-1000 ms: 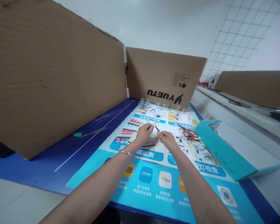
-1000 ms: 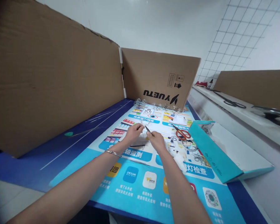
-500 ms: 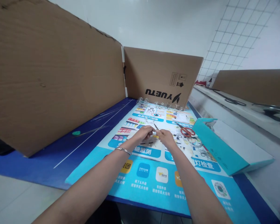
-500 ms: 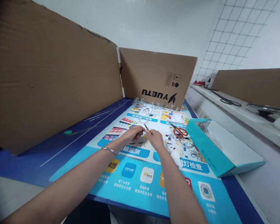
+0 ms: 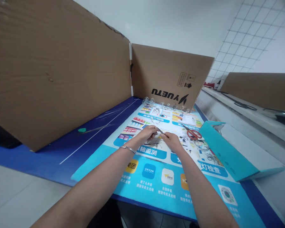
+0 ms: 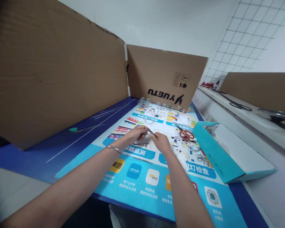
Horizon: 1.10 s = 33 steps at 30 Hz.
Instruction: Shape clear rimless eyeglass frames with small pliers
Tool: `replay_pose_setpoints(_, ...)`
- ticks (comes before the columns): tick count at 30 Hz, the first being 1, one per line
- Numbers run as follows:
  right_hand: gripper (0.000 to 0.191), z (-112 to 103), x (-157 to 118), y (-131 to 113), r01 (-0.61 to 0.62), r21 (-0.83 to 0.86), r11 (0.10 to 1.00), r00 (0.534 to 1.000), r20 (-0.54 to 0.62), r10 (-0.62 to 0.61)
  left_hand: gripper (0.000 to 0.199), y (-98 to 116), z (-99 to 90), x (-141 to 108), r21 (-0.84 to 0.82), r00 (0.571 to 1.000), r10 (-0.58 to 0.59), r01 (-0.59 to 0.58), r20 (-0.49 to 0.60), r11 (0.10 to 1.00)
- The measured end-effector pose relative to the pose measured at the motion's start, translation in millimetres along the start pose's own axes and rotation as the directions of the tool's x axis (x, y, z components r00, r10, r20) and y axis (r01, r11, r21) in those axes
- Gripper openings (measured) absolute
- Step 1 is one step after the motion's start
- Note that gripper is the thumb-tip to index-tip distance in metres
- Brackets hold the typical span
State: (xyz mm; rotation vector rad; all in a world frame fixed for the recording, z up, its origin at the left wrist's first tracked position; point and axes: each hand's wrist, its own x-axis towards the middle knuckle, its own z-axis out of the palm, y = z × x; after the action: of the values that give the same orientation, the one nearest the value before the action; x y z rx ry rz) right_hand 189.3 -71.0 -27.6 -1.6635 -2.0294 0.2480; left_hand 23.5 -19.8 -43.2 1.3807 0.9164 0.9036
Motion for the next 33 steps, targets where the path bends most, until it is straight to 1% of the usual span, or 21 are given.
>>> replay_pose_setpoints(8, 0.039, -3, -2, -3, 0.035, 0.006, 0.999, 0.998, 0.044, -0.035, 0.017, -6, -4.7, 6, -0.057, 1.000, -0.005, 0.005, -0.008, 0.998)
replay_pose_setpoints(13, 0.040, -5, -4, -6, 0.039, 0.054, 0.998, 0.997, 0.060, -0.043, 0.017, -8, -4.7, 7, -0.070, 1.000, -0.022, 0.022, -0.001, 0.997)
replay_pose_setpoints(18, 0.043, -6, -5, -9, 0.030, 0.118, 0.993, 0.997, 0.067, -0.038, 0.012, -2, -4.7, 0, -0.098, 0.998, -0.017, 0.023, 0.055, 0.995)
replay_pose_setpoints(23, 0.045, -6, -5, -6, 0.002, 0.184, 0.983, 0.998, 0.063, -0.014, 0.007, 7, -2.3, -7, -0.129, 0.995, -0.005, 0.019, 0.104, 0.992)
replay_pose_setpoints(28, 0.046, -7, -4, -2, -0.021, 0.230, 0.973, 0.999, 0.050, 0.010, 0.012, 13, -1.5, -10, -0.198, 0.992, 0.028, -0.004, 0.119, 0.980)
replay_pose_setpoints(33, 0.045, -7, -4, -4, -0.013, 0.238, 0.971, 0.999, 0.041, 0.003, 0.015, 11, -5.9, -11, -0.193, 0.989, 0.000, 0.029, 0.149, 0.981)
